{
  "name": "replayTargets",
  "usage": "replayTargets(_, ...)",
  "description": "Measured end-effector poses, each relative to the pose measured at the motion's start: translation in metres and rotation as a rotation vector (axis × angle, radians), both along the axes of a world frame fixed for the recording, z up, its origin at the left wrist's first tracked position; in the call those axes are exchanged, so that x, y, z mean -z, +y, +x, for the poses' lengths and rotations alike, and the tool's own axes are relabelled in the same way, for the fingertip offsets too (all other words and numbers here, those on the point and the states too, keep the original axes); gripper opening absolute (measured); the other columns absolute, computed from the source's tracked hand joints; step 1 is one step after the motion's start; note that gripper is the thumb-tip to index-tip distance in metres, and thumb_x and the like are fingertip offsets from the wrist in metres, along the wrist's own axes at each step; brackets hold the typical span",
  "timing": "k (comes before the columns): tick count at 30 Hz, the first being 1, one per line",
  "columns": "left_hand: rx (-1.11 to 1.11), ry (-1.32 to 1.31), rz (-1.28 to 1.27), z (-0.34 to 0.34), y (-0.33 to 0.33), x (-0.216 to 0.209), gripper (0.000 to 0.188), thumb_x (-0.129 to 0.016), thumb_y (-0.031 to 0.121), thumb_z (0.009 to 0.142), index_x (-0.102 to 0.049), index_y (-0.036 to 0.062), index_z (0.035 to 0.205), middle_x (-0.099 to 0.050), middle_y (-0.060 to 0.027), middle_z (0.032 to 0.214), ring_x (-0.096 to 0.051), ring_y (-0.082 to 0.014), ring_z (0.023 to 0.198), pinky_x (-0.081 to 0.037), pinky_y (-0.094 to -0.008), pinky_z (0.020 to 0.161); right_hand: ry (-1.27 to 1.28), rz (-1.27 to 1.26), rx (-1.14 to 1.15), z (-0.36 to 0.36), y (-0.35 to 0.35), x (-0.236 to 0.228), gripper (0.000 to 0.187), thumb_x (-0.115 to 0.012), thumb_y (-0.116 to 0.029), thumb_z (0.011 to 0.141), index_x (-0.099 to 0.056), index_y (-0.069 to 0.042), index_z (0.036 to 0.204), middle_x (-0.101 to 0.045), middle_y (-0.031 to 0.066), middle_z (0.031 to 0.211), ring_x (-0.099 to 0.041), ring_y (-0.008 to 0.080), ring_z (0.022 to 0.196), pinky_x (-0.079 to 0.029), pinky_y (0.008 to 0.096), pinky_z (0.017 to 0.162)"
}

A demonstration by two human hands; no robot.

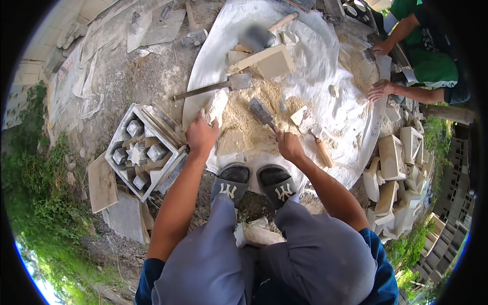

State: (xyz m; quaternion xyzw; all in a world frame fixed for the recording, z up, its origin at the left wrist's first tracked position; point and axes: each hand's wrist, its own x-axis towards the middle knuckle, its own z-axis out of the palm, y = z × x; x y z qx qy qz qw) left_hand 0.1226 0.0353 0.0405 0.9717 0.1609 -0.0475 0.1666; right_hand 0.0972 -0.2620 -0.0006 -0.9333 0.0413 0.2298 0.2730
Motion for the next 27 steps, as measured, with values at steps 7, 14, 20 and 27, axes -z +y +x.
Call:
replayTargets(7, -0.008, -0.029, -0.004, -0.003, 0.011, 0.002, 0.062, -0.071, 0.042, 0.089, -0.062, 0.0031, 0.135, -0.073, -0.029, 0.096, -0.072, -0.0465, 0.091, -0.056, -0.0527, 0.087, -0.136, 0.161, 0.055, -0.002, 0.001, -0.018, 0.063, -0.044, -0.049, 0.107, -0.067, 0.004, 0.082, -0.063, 0.0348, 0.078, -0.062, 0.0548, 0.083, -0.046, 0.0601, 0.075)
replayTargets(14, -0.002, -0.059, 0.02, -0.008, 0.016, 0.007, 0.06, -0.07, 0.042, 0.089, -0.062, 0.0038, 0.136, -0.073, -0.0289, 0.096, -0.072, -0.0468, 0.09, -0.057, -0.0533, 0.085, 0.009, 0.121, 0.018, 0.006, -0.001, -0.029, 0.056, -0.044, -0.043, 0.109, -0.068, 0.003, 0.088, -0.062, 0.0374, 0.08, -0.063, 0.0545, 0.084, -0.047, 0.0605, 0.076)
replayTargets(20, 0.02, -0.097, 0.008, -0.003, 0.01, 0.01, 0.061, -0.071, 0.042, 0.089, -0.061, 0.0042, 0.136, -0.074, -0.0287, 0.097, -0.072, -0.0468, 0.091, -0.056, -0.0529, 0.085, -0.117, 0.061, -0.054, 0.0, -0.001, -0.004, 0.053, -0.045, -0.039, 0.109, -0.065, 0.006, 0.088, -0.062, 0.0367, 0.074, -0.063, 0.055, 0.075, -0.049, 0.0611, 0.073)
replayTargets(27, 0.014, -0.07, 0.028, -0.005, 0.014, 0.01, 0.06, -0.071, 0.042, 0.089, -0.062, 0.0038, 0.135, -0.073, -0.0291, 0.096, -0.072, -0.0461, 0.089, -0.057, -0.0524, 0.083, -0.173, 0.151, 0.108, 0.005, 0.011, -0.018, 0.048, -0.052, -0.036, 0.107, -0.061, 0.007, 0.089, -0.061, 0.0388, 0.078, -0.063, 0.056, 0.081, -0.048, 0.0607, 0.068)
